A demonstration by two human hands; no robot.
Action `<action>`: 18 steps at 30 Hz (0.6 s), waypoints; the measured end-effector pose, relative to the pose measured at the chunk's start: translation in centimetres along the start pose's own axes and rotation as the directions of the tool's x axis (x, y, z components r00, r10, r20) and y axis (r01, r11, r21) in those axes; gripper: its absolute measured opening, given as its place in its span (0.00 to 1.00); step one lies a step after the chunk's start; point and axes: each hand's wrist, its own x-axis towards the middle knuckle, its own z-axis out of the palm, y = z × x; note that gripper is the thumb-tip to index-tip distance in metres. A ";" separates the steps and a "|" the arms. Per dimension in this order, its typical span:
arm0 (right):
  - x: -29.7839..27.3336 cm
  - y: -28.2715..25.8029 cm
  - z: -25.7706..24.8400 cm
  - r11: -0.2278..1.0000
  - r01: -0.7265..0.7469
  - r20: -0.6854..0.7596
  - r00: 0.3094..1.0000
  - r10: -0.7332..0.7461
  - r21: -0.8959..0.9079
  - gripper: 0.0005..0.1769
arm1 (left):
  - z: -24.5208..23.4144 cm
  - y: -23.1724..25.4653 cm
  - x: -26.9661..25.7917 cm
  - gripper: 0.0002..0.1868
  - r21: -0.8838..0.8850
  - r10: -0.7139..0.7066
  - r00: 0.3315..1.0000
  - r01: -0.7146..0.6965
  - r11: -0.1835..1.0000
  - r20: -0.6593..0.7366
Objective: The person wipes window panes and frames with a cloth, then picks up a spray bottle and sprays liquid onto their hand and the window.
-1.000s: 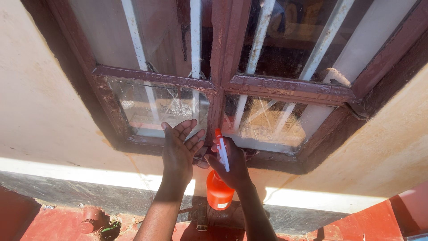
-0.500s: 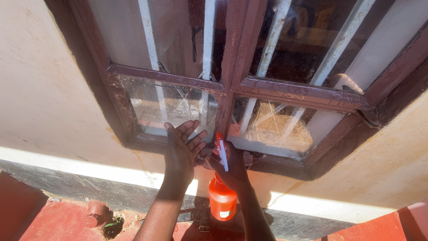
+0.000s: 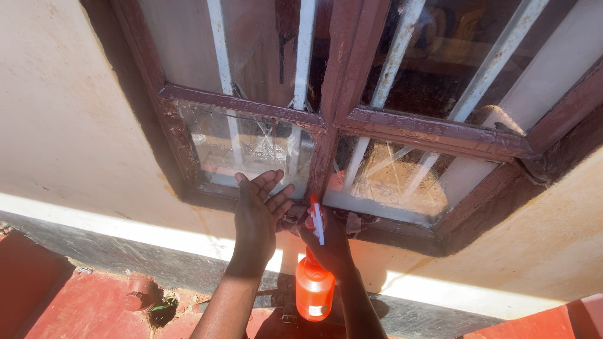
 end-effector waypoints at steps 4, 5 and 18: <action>-0.3 0.4 0.0 1.000 0.008 -0.016 1.000 -0.008 -0.014 0.30 | 0.2 0.0 -0.3 0.42 0.021 -0.006 1.000 0.006 1.000 -0.002; -0.2 0.4 -0.1 0.999 -0.004 -0.014 1.000 0.003 -0.037 0.30 | 0.3 0.1 -0.3 0.42 0.021 -0.009 1.000 0.009 1.000 -0.009; -0.4 1.4 -0.6 0.989 -0.131 0.034 0.990 0.133 -0.063 0.27 | 1.0 -0.5 -0.7 0.42 0.070 -0.055 0.998 0.056 0.996 -0.022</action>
